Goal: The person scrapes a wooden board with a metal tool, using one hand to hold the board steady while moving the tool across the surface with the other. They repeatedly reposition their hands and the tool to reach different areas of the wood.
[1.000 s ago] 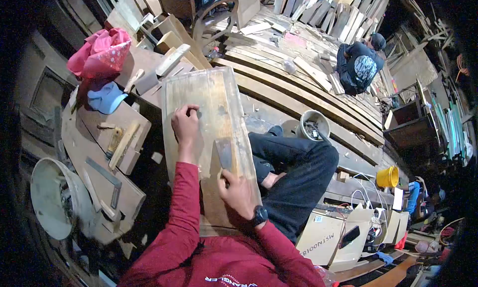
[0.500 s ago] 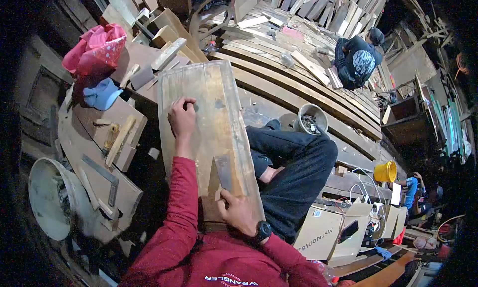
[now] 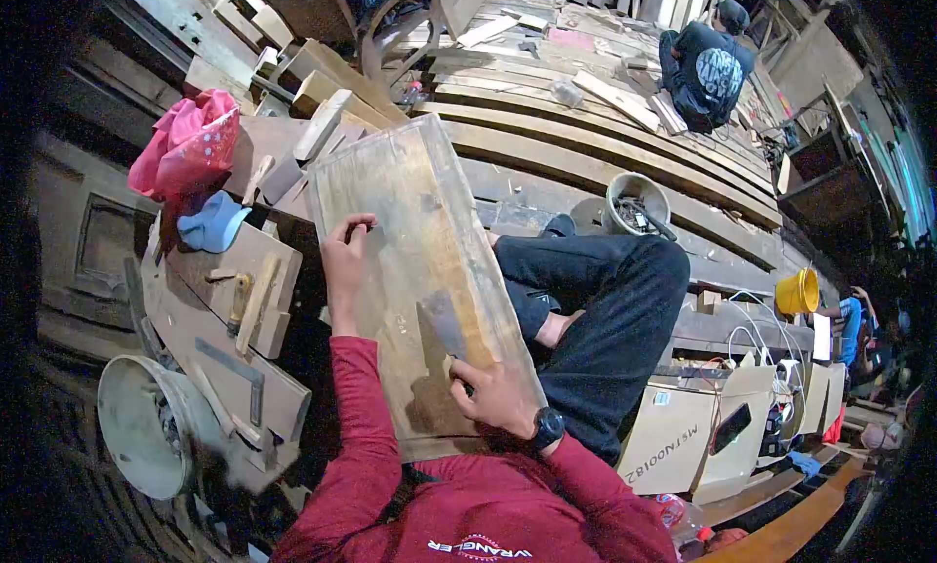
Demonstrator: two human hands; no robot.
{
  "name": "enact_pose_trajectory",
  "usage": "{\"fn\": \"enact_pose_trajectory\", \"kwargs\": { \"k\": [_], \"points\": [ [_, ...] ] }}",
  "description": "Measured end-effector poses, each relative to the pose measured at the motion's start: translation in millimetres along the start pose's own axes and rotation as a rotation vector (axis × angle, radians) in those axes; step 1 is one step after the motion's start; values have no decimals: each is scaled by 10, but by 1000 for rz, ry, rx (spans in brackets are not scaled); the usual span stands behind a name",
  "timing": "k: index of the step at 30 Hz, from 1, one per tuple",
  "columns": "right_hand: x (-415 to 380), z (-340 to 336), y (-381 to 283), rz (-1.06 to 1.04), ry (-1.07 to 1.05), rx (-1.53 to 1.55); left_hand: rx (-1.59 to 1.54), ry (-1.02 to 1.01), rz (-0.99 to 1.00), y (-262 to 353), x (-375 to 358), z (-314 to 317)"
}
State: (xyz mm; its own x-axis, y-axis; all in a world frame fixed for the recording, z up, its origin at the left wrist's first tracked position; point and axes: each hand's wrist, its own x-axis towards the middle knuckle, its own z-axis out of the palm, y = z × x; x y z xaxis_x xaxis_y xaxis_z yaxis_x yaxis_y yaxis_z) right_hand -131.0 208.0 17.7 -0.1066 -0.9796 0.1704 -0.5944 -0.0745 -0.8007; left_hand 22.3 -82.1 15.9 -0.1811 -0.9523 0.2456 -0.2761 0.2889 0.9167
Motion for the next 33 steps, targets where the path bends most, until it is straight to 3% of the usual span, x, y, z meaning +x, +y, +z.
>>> {"fn": "enact_pose_trajectory", "kwargs": {
  "k": [12,18,22,24,27,28,29,30,33],
  "points": [
    [147,-94,38,-65,16,-39,-179,92,-86,23,-23,47],
    [102,-68,78,-158,50,-134,30,-5,-53,187,-134,-214],
    [32,-100,149,-204,-7,-98,178,120,118,130,-655,-667],
    [36,-180,112,-217,-3,-49,115,197,-77,-192,-1065,-768],
    [37,-166,169,-268,-1,-16,-102,149,-240,-343,-1578,-711],
    [31,-173,158,-233,-12,4,-213,135,-433,-281,-1677,-641],
    [31,-191,166,-224,-41,18,-354,120,-499,-343,-1763,-592],
    [48,-211,184,-223,-74,29,-503,110,-558,-418,-1818,-566],
    [126,-175,223,-269,-5,126,-542,68,-578,-277,-1799,-575]
  ]
}}
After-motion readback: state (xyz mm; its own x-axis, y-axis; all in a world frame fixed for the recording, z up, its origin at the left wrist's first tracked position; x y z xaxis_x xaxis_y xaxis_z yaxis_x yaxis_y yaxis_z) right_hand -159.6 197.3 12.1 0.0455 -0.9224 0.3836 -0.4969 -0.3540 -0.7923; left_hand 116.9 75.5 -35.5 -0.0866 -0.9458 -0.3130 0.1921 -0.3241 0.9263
